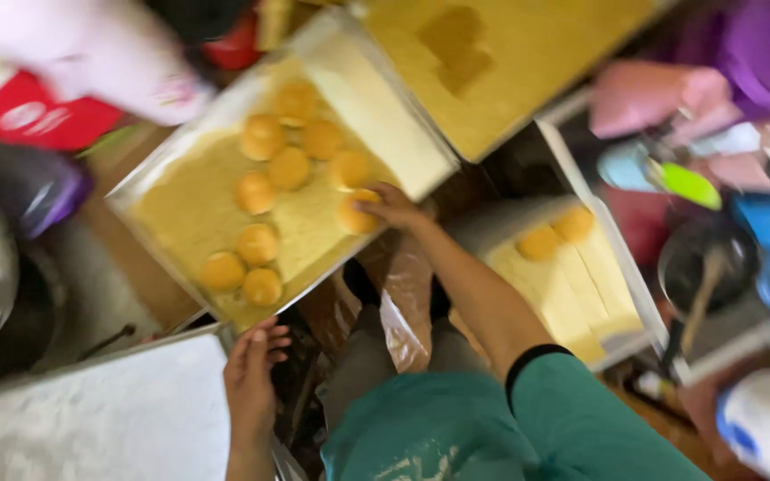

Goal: The person places a sheet of parchment paper into a plastic container, then transfers round baked buns from a metal tray into the container one by one. The person closes the container lid and sets it aside.

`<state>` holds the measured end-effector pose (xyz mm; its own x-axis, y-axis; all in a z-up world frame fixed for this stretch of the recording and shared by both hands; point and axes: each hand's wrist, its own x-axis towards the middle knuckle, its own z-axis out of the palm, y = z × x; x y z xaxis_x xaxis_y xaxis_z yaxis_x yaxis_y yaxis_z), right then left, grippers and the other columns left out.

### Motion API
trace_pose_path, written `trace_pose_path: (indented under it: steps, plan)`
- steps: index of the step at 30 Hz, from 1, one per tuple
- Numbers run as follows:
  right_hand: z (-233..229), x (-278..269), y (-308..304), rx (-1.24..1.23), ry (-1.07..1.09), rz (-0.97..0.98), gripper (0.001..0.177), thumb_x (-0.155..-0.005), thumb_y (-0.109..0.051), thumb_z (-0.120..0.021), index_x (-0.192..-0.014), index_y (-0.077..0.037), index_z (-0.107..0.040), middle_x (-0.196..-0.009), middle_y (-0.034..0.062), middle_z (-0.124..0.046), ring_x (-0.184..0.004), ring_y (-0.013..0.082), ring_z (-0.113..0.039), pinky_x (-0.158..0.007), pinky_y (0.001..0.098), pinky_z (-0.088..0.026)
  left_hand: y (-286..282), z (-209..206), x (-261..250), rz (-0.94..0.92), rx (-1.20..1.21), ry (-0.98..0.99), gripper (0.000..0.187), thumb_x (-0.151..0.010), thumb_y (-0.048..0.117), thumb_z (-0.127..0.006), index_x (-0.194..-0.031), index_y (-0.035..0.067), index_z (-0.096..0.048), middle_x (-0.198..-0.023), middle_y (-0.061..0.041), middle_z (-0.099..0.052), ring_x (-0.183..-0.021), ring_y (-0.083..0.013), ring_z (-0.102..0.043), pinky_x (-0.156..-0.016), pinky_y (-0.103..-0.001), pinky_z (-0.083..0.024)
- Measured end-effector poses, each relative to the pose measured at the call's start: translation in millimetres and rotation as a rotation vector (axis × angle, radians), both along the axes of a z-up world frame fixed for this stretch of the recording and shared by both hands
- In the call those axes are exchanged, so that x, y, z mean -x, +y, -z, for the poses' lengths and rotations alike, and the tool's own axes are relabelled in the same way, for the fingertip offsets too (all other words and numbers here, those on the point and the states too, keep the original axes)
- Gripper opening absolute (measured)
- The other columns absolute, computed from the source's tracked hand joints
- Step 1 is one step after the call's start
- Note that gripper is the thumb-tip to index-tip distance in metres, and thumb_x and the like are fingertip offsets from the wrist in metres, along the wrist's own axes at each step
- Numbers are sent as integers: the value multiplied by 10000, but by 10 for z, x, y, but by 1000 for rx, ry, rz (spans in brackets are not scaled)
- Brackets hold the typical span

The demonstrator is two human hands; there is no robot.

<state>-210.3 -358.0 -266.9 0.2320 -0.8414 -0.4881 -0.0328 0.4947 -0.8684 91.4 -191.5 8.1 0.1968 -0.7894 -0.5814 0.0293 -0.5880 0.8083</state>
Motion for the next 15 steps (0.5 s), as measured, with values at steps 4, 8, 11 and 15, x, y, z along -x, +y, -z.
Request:
trace_pose_path:
  steps: [4, 8, 11, 15]
  plan:
    - [-454, 265, 510, -45, -142, 296, 493, -866, -370, -816, -1228, -65, -680, -1089, 73, -727, -983, 164, -680, -841, 315, -564, -126, -25, 293, 88, -15, 5, 330, -1074, 230, -519, -1256, -8, -660, -1084, -106, -723, -933, -155, -667, -783, -292, -525]
    - [-906, 897, 1293, -135, -516, 618, 428, -940, -284, -747, -1274, -53, -612, -1161, 68, -696, -1055, 192, -689, -899, 368, -590, -223, -69, 661, 162, 30, 59, 327, -1085, 221, -522, -1265, -20, -651, -1092, -109, -711, -947, -155, -660, -784, -288, -516]
    - [-943, 1512, 2014, -177, -431, 843, 419, -935, -259, -726, -1271, -52, -586, -1183, 76, -692, -1077, 215, -696, -909, 394, -601, -280, -96, 949, 253, 48, 72, 327, -1078, 222, -522, -1257, -19, -652, -1084, -104, -714, -943, -151, -662, -780, -282, -516]
    - [-678, 2070, 2783, -298, -131, 1094, 485, -920, -315, -721, -1309, -52, -596, -1207, 88, -696, -1075, 215, -693, -846, 371, -579, -283, -105, 1259, 390, 68, 91, 324, -1066, 224, -534, -1246, -9, -668, -1080, -93, -725, -933, -142, -663, -783, -275, -515]
